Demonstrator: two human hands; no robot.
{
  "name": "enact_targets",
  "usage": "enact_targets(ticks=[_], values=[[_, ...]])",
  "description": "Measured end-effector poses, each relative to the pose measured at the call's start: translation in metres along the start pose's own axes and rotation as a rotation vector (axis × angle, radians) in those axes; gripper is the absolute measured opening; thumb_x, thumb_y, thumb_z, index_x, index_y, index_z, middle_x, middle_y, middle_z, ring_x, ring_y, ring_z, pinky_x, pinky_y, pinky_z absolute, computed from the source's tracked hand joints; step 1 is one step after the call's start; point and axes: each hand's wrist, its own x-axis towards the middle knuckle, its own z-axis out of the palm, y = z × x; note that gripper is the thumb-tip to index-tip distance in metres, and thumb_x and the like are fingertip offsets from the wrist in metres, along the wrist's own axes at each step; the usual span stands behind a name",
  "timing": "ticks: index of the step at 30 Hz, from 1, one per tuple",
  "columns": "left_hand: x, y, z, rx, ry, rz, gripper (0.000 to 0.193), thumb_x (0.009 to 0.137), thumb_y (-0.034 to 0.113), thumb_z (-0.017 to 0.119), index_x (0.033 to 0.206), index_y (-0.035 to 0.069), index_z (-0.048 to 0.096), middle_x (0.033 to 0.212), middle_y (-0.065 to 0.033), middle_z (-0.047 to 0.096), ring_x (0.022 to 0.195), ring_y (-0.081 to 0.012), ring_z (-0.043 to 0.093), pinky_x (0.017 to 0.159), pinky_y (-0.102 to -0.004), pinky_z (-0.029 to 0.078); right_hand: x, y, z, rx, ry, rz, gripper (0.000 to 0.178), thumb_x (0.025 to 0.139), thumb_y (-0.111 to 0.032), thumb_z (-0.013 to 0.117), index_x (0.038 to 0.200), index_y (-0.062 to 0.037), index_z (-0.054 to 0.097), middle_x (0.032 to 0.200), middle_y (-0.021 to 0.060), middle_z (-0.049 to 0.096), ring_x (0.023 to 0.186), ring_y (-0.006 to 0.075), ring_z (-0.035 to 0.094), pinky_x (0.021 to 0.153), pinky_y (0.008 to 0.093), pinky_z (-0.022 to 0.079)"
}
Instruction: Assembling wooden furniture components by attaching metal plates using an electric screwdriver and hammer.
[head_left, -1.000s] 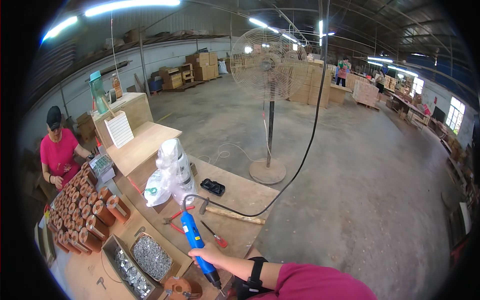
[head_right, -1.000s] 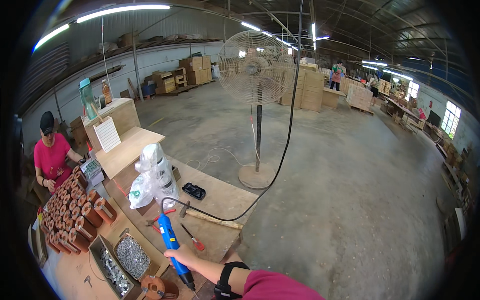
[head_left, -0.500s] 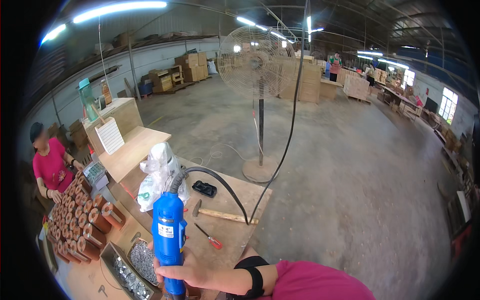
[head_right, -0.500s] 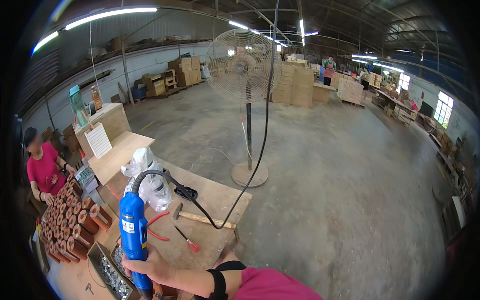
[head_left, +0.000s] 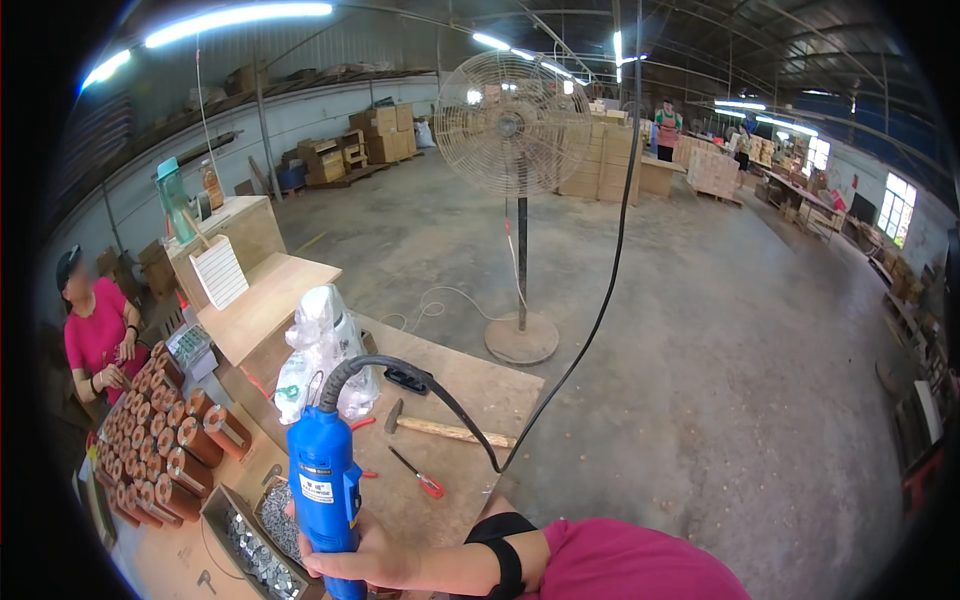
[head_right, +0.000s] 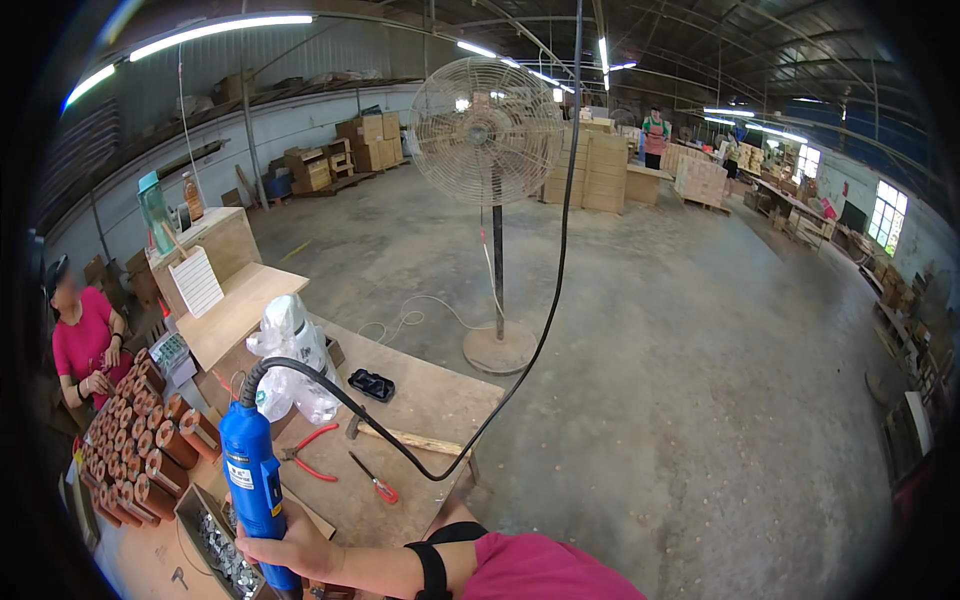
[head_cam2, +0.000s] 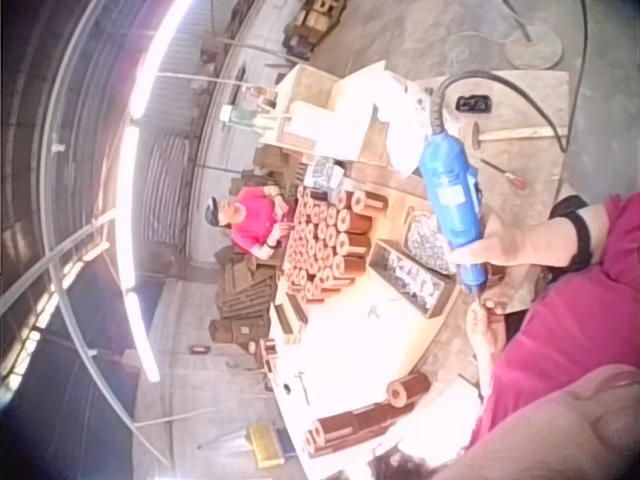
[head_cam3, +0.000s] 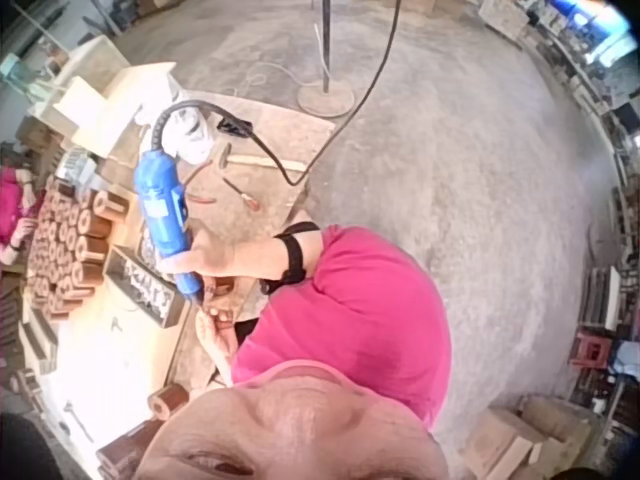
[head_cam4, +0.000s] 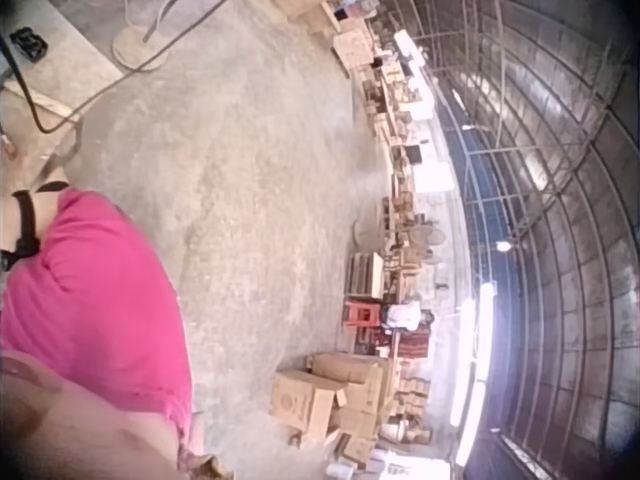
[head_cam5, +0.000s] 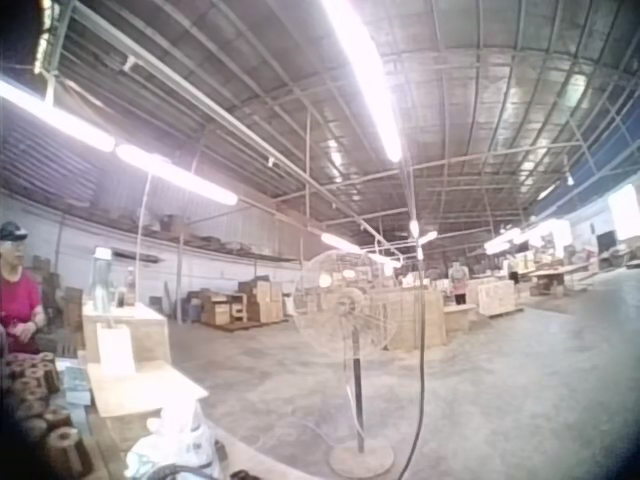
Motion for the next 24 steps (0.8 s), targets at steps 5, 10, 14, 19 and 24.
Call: enact_targets(ticks=[5, 10, 14, 19, 24], values=[[0.003, -0.001, -0.002, 0.003, -0.002, 0.006, 0.013, 0.084, 0.019, 0.055, 0.090, 0.008, 0.051, 0.080, -0.0031, 0.054, 0.066, -0.0155, 0.049, 0.065, -0.0335, 0.042, 0.001, -0.002, -0.002, 0.002, -0.012, 0.029, 0.051, 0.072, -0.007, 0.060, 0.117, -0.0016, 0.038, 0.075, 0.0030, 0.051, 0.063, 0.0105, 0.051, 0.058, 0.0256, 0.044], [0.004, 0.000, 0.004, 0.047, -0.016, -0.005, 0.013, 0.085, 0.019, 0.054, 0.088, 0.007, 0.051, 0.077, -0.0039, 0.055, 0.064, -0.0156, 0.049, 0.064, -0.0327, 0.042, 0.001, -0.001, -0.005, 0.007, -0.019, 0.028, 0.051, 0.072, -0.007, 0.060, 0.117, -0.0009, 0.037, 0.075, 0.0032, 0.051, 0.062, 0.0105, 0.051, 0.059, 0.0255, 0.044], [0.003, 0.001, 0.005, 0.042, -0.028, -0.026, 0.013, 0.086, 0.019, 0.053, 0.085, 0.006, 0.052, 0.075, -0.0049, 0.054, 0.064, -0.0161, 0.049, 0.062, -0.0324, 0.042, 0.000, 0.000, -0.007, 0.000, -0.035, 0.016, 0.052, 0.072, -0.009, 0.061, 0.117, -0.0008, 0.037, 0.075, 0.0033, 0.051, 0.061, 0.0104, 0.051, 0.059, 0.0253, 0.044], [-0.008, 0.008, 0.007, 0.035, -0.011, -0.042, 0.012, 0.086, 0.017, 0.052, 0.083, 0.006, 0.051, 0.072, -0.0052, 0.052, 0.063, -0.0158, 0.048, 0.062, -0.0304, 0.041, -0.002, 0.004, -0.003, 0.067, -0.129, 0.126, 0.053, 0.072, -0.008, 0.061, 0.118, -0.0023, 0.037, 0.075, 0.0023, 0.051, 0.064, 0.0100, 0.051, 0.061, 0.0249, 0.044], [0.009, 0.007, 0.003, 0.340, -0.007, -0.051, 0.011, 0.076, 0.011, 0.060, 0.074, 0.000, 0.058, 0.072, -0.0065, 0.061, 0.066, -0.0189, 0.058, 0.063, -0.0309, 0.046, 0.009, -0.020, 0.000, -0.257, -0.058, 0.181, 0.059, 0.067, 0.004, 0.064, 0.118, -0.0036, 0.036, 0.079, 0.0050, 0.056, 0.073, 0.0124, 0.056, 0.062, 0.0265, 0.048]])
